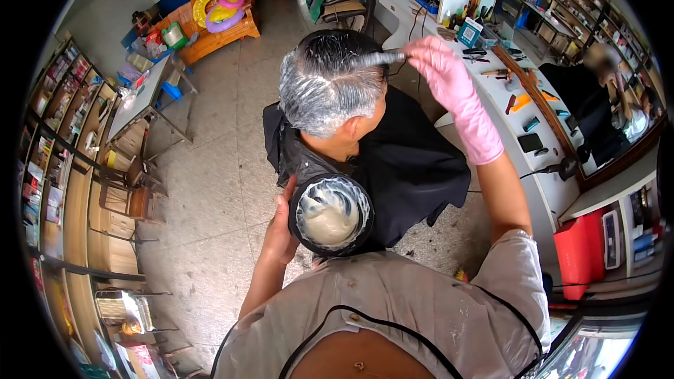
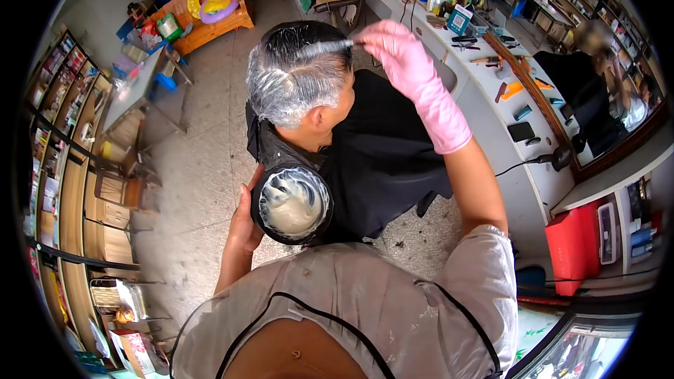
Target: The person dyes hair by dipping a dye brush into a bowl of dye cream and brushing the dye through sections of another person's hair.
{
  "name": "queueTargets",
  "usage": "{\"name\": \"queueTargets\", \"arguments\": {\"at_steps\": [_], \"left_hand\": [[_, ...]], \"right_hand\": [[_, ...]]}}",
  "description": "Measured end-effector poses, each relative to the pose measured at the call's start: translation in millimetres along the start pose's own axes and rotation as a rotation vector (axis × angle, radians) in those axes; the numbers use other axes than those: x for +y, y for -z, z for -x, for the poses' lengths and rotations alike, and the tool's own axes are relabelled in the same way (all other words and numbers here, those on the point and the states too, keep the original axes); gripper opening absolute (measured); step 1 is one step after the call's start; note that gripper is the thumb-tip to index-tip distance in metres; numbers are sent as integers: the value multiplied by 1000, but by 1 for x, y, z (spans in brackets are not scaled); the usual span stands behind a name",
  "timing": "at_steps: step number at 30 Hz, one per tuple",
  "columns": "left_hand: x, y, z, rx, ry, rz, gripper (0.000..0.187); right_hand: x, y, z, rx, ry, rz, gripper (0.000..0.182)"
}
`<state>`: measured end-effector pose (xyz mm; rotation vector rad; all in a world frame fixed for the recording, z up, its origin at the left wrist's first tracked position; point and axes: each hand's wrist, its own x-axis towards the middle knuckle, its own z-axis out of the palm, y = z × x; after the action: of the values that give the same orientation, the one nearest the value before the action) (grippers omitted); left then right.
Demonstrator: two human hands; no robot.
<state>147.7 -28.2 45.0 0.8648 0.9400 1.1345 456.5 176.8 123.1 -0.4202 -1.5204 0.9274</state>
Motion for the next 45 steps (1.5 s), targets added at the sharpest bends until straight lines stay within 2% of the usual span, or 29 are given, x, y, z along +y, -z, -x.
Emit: {"name": "queueTargets", "arguments": {"at_steps": [1,5,6,8,9,11,13,15,16,17,19,20,21,23,25,26,27,30,31,34,35,36,37,39,40,41,43,45], "left_hand": [[0,0,-1,-6,15,-11,77],[6,-5,1,-10,10,-26,77],[6,-6,2,-6,8,-23,77],[6,-8,3,-1,5,-21,76],[5,-8,4,7,-6,-26,76],[3,-7,5,18,-15,-36,75],[0,-6,5,34,-47,-28,74],[0,-5,5,30,-44,-20,74],[0,-5,5,28,-47,-7,74],[1,-6,4,26,-47,-7,74],[2,-7,3,15,-34,1,75],[2,-6,2,12,-34,5,75],[2,-6,1,5,-9,12,75],[2,-5,0,-6,19,19,76],[1,-7,-3,-19,33,-3,75],[0,-8,-4,-21,36,-2,75],[0,-9,-5,-34,37,-7,75],[0,-11,-5,-51,46,-15,75],[0,-12,-5,-49,46,-9,75],[0,-11,-6,-50,37,-3,75],[-1,-9,-7,-48,36,-4,75],[-2,-7,-8,-49,32,-6,75],[-3,-6,-8,-49,29,-8,75],[0,-8,-8,-48,30,-10,75],[0,-9,-7,-50,32,-11,75],[0,-9,-7,-50,35,-9,75],[0,-9,-8,-60,45,6,75],[0,-9,-10,-63,57,10,75]], "right_hand": [[4,0,7,77,-308,-439,18],[41,-1,6,55,-250,-390,18],[54,0,-3,-4,-72,-52,17],[68,-5,-22,-54,102,185,14],[71,-6,-30,-54,104,184,14],[69,-11,-47,-83,388,710,15],[77,-13,-66,-111,358,642,11],[73,-16,-79,-66,-108,-508,14],[62,-16,-84,-9,-98,-453,7],[53,-16,-82,61,-17,-485,8],[25,-5,-66,145,491,830,12],[12,-3,-51,146,395,776,15],[14,-1,-38,145,395,781,15],[30,3,-13,110,278,366,14],[35,10,9,116,-183,-551,13],[47,2,19,112,-11,-299,14],[53,5,26,173,-176,-632,14],[71,-16,45,285,-220,-652,17],[78,-26,55,307,-193,-750,17],[76,-43,81,316,-277,-600,16],[77,-40,89,137,-107,-83,18],[77,-36,97,73,114,418,20],[71,-36,100,36,241,592,22],[45,-44,108,228,81,236,24],[30,-45,113,343,-125,207,26],[13,-41,112,343,-284,351,28],[-1,-45,107,316,-220,563,24],[31,-40,112,354,-142,558,21]]}}
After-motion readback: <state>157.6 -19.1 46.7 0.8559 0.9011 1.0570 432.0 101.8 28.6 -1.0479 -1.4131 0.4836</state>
